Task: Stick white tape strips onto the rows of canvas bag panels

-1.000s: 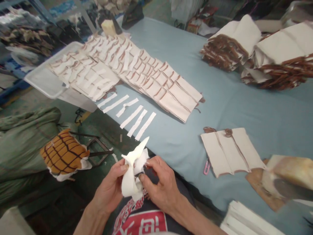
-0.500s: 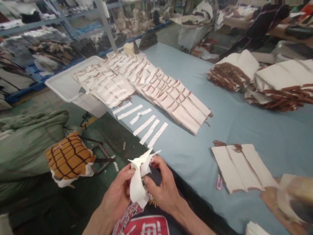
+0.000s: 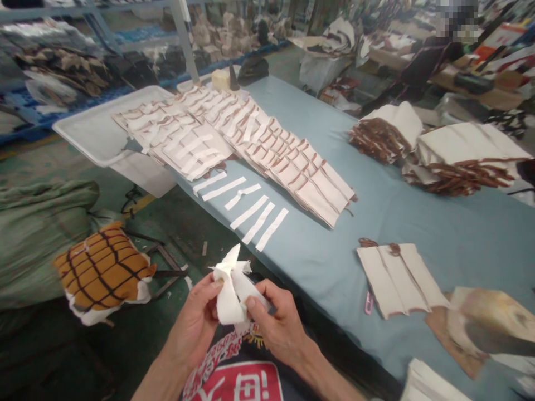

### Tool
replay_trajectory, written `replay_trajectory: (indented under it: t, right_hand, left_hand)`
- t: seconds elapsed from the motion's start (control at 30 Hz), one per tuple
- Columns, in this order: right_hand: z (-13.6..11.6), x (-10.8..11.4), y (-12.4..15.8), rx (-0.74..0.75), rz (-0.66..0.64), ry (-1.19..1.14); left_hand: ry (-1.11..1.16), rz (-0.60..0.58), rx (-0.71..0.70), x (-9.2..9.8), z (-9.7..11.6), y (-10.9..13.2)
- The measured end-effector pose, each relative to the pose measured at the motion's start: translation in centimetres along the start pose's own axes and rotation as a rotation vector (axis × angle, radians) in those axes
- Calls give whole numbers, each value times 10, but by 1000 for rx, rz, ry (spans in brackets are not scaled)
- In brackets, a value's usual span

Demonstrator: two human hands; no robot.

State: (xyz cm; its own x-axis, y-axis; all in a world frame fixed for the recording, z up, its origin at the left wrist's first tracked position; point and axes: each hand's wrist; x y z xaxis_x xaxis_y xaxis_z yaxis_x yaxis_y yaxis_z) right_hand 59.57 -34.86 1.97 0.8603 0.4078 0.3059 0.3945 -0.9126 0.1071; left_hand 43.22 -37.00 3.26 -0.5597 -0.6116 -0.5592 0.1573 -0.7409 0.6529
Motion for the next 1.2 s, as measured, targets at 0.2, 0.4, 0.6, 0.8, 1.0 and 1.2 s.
replay_trajectory:
  t: [0.2,0.4,0.6,0.8,1.0,1.2]
  right_hand:
    - [-23,26,2,-74,117,52]
    - [-17,85,-38,-167,303,-7]
    - [26,142,-95,-275,477,-76]
    - [61,165,-128,-319,602,-163]
    - [107,122,-104,-392,720,-291]
    - [147,51,-63,-587,711,-374]
  left_hand:
    - [-39,-57,80,21,1,-9]
    - [-202,-83,16,50,6,-21]
    - [-364,-78,-118,60,2,-19]
    - [-196,106,-51,52,-6,-20]
    - [-143,259,7,30,-8,-24]
    - [-192,233,-30,2,-21,-40]
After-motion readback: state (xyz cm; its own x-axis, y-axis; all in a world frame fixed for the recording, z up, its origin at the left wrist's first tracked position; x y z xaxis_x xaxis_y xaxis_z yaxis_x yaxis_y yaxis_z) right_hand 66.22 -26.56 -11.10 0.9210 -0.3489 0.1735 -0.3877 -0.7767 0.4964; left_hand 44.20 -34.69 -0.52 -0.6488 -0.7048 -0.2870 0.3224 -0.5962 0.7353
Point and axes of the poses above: each hand's wrist, its own y-axis away from the middle knuckle, its own x-axis out of the back of the hand, z = x × y, and after that the axes turned 8 degrees about y, right-handed
